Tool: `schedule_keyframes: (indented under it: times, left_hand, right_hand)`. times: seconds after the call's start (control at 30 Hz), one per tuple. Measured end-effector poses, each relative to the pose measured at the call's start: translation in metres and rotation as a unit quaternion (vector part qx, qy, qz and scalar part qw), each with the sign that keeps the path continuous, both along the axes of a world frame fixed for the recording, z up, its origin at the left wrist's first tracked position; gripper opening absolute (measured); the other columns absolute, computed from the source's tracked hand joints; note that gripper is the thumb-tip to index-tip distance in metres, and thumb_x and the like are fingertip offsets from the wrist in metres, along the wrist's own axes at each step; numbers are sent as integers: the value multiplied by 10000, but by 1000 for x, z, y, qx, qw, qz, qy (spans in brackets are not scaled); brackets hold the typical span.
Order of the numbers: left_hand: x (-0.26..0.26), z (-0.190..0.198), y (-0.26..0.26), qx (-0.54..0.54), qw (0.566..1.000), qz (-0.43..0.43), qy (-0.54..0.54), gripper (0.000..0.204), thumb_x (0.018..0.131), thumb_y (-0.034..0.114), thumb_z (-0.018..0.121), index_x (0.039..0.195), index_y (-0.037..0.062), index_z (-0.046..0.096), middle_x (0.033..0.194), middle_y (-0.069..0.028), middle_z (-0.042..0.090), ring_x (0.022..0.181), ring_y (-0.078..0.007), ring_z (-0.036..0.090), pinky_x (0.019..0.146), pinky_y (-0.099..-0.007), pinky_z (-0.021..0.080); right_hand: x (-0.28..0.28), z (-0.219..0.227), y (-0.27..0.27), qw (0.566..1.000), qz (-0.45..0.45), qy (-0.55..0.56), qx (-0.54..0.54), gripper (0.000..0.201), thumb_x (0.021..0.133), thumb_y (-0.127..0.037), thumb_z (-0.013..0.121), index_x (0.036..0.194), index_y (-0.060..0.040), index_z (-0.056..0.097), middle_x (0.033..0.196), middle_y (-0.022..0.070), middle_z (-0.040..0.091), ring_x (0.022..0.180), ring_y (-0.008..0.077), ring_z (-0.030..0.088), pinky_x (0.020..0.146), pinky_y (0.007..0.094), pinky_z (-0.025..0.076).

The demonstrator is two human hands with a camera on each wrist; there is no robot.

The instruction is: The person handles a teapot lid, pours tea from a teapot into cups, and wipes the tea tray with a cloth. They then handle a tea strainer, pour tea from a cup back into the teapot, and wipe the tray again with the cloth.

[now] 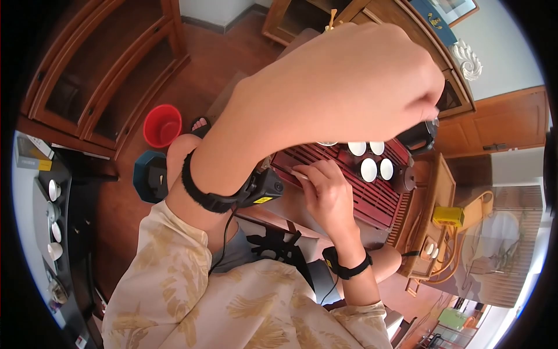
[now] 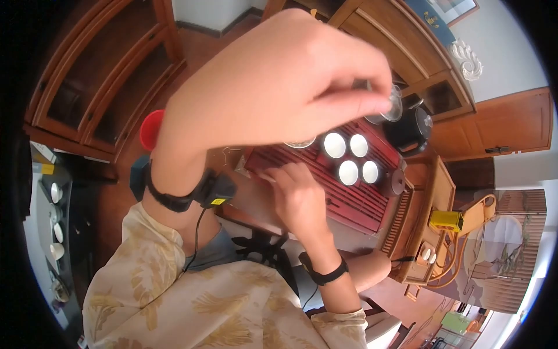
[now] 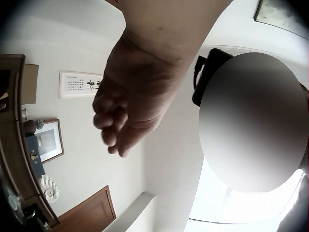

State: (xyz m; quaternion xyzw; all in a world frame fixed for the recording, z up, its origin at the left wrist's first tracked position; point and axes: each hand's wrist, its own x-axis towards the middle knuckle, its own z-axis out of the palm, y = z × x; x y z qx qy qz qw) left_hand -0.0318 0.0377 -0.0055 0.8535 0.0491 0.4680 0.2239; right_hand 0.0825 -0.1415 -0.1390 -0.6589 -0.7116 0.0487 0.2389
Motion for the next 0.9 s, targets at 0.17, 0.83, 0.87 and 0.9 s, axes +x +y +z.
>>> schedule_keyframes:
  times: [0.17,0.83,0.87,0.9]
  left_hand:
    - [4,0,27,-108,974,-153,-126,248,1035,192,798,900,8,701,723,-104,730,606,-159,703,574,-289,527]
    - [51,-22,0,131,971,46,-192,171,827,121,832,679,59,772,1256,-84,772,1382,-342,610,1195,-540,457]
    - [53,-22,-2,133,973,46,-181,168,824,118,830,676,61,774,1313,-87,758,1413,-342,591,1213,-552,445]
    - [53,-22,-4,134,975,47,-171,166,822,116,828,673,64,777,1371,-90,744,1443,-342,571,1231,-564,432]
  right_hand:
    - [14,3,-27,999,-27,-17,3,156,929,-25,799,1080,-55,828,959,95,734,902,325,695,770,438,579]
    - [93,9,-163,947,-319,-22,33,167,1007,-35,771,1166,-7,814,1091,149,789,1012,343,759,909,410,590]
    - [97,8,-169,939,-341,-24,32,162,1015,-56,771,1164,-8,814,1099,144,791,1022,341,761,912,408,589]
    - [100,6,-175,931,-363,-25,31,160,1022,-76,770,1161,-9,814,1107,140,792,1032,338,763,915,407,589]
